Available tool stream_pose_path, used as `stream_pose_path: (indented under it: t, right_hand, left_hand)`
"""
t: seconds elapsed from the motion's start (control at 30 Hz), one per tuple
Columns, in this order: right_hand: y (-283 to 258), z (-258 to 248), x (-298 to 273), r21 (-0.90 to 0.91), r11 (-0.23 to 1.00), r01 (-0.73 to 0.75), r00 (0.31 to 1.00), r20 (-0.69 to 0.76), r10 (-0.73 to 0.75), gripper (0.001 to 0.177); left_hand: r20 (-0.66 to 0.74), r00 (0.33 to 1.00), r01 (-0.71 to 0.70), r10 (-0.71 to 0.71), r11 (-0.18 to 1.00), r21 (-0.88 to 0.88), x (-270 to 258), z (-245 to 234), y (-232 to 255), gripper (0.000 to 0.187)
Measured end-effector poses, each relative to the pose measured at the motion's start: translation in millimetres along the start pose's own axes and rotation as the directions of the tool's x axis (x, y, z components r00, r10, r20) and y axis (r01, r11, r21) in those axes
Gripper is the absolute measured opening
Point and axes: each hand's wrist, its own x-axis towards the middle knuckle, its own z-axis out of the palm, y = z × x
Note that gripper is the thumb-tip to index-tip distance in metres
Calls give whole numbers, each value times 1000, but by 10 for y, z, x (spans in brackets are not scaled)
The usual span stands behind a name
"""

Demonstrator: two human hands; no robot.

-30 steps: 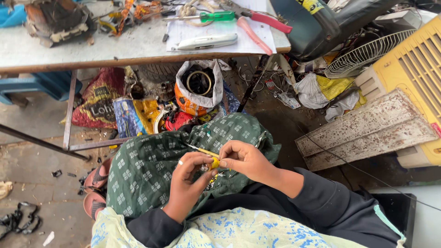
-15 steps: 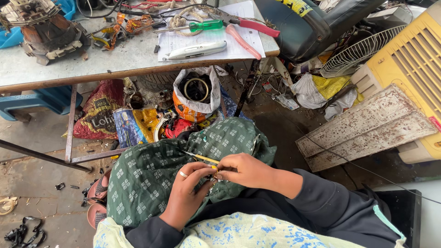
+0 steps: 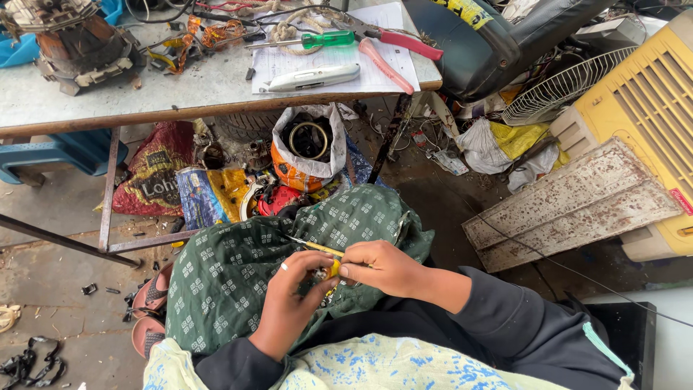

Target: The person sits and uses a screwdriver to scrape and clean a small yellow electrical component held in their left hand. They then use a utility knife to trim or cut parts of the component. The person continues to scrape and clean the component with the screwdriver throughout the clip.

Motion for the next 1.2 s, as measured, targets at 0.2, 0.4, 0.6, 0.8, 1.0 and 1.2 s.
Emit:
stream_pose_path:
  t: [0.2,0.4,0.6,0.8,1.0,1.2]
  right_hand:
    - [-82,55,-18,-108,987,116,990,-65,-124,25]
    - [-203,77,-33,-238,927,290,936,-134,-326,18]
    - [-125,104,-70,-267,914,306,926,-140,-351,18]
    - [-125,-268,-382,73,975,210,875,-460,-154,19]
    - [-237,1,-189,-355,919,173,956,-165,-243,16]
    - [-317,125,-136,-304,926,223,951,-141,-275,16]
  left_hand:
    - [104,953,288,-285,747,-600,-51,42,-240,33]
    - [99,944,301,-314,699,-649,-40,43,-239,34]
    - [34,954,262,-297,778,-571,-30,-58,-184,29]
    - [-471,812,-80,-345,733,-675,86,-1019,-112,28]
    - [-166,935,80,-313,643,-762,13,-368,-62,41]
    - [-19,976,128,-216,648,-751,-74,-262,-57,42]
